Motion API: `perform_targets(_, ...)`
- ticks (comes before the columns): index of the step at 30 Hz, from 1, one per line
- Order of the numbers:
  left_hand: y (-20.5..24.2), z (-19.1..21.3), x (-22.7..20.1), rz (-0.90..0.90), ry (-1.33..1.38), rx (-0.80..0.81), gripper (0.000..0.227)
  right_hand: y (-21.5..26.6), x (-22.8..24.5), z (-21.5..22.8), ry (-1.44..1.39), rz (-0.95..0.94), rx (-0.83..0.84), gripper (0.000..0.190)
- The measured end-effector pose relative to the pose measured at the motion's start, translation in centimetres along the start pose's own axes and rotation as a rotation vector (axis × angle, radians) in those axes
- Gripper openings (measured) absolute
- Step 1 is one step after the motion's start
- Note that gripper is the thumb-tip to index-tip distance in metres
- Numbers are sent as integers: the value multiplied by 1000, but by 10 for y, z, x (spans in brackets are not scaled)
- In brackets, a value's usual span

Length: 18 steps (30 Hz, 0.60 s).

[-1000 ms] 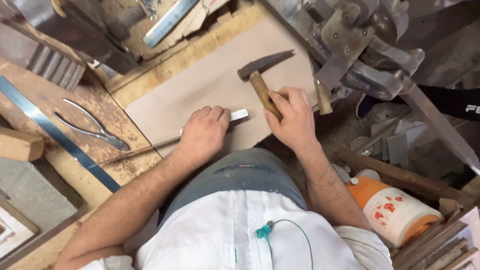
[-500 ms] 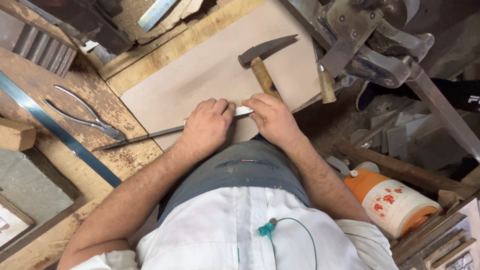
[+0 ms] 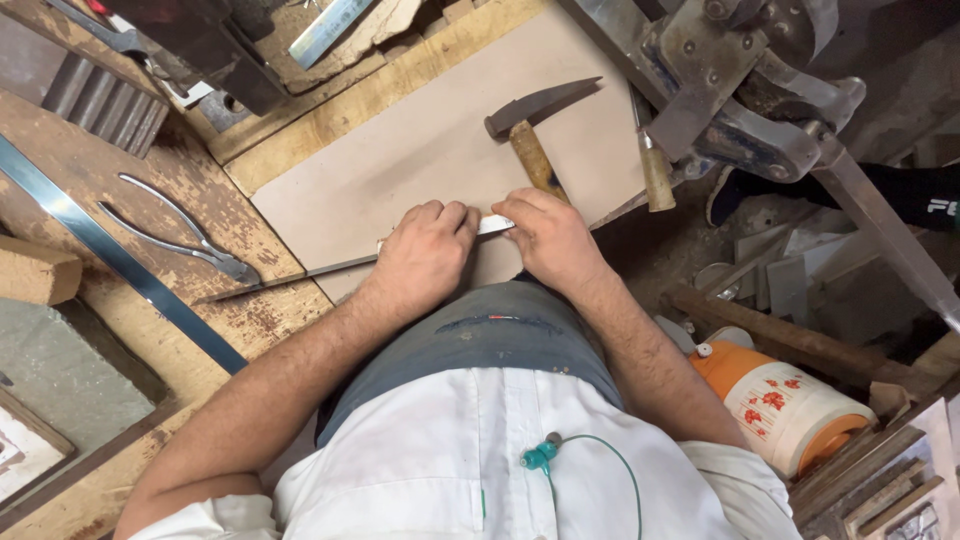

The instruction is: The person repeatedly cuts a long metal strip into shorter segments using a manual guillotine-style shear. After each cut, the person measures the remaining strip with a white ruler, repositions it in the shear, and cuts again. The process continues until several short pieces are produced.

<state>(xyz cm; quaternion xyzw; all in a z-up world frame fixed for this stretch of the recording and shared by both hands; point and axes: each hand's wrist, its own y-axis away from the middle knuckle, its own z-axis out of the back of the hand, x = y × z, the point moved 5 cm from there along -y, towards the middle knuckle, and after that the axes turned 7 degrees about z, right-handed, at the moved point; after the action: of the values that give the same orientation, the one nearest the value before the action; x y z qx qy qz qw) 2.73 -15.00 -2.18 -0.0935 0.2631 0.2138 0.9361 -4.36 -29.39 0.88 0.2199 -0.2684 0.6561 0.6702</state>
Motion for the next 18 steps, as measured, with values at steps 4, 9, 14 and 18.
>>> perform_targets(4, 2, -2, -1, 1, 12, 6, 39, -1, 5, 3, -39, 10, -18, 38)
perform_targets(9, 5, 0, 0, 20, 72, 1, 39, 4, 0, -3, -1, 40, -66, 32)
perform_targets(14, 12, 20, 3, 43, 90, 2, 44, 8, -5, -8, -30, 16, -78, 31)
perform_targets(18, 33, 47, 25, 106, 80, -15, 45, 7, -7, -7, -48, -13, -43, 31)
